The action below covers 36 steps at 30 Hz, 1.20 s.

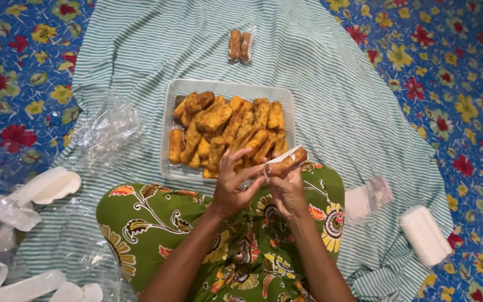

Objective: Wrapping individual pieces of fried food in small paper slips

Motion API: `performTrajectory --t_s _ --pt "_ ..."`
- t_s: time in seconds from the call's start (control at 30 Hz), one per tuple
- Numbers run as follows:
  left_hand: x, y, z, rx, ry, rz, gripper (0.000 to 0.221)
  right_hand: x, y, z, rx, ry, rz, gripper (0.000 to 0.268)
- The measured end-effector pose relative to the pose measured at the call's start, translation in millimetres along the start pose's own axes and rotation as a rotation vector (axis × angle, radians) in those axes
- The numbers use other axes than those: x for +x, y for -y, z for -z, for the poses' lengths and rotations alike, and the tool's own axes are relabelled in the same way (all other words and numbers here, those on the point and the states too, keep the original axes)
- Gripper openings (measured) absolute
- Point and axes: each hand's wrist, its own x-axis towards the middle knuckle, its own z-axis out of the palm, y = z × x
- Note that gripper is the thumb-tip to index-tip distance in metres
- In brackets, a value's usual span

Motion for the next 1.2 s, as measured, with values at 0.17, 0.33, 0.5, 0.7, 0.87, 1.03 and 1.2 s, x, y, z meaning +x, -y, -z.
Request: performTrajectory --t_s 0.17,0.33,0.5,0.7,0.87,1.03,1.2 --pt "-1.2 5.0 0.7 0.079 -0.058 -0.117 0.015 -6.5 1.2 -12.6 -0.016 0.016 0.067 0.077" --pt "4.3 -6.0 -1.3 0.179 -0.067 -0.274 0.012 -1.2 -3.3 -6.9 0.017 -0.013 0.022 0.077" --pt "15.1 -24.8 6.1 0.222 -0.044 -0.345 0.011 -1.4 5.1 -12.9 0.064 0.005 -0.019 0.077" --pt "16.5 -28.7 4.8 0.277 -0.067 -0.420 0.006 -13.4 13.3 -33.3 0.021 -0.037 0.024 0.077" --pt "13.4 -27.2 5.3 0.251 -0.040 -0.425 0.006 -18.6 13.9 -36.3 0.019 -0.094 0.071 0.079" --pt "-5.7 -8.1 1.4 -0.010 0.004 -0.122 0.016 -16.7 18.4 -23.2 -0.042 -0.052 0.042 0.073" --pt "-22.8 12.6 -7.3 -0.117 0.039 0.115 0.025 -20.9 18.0 -34.4 -0.001 -0.062 0.086 0.074"
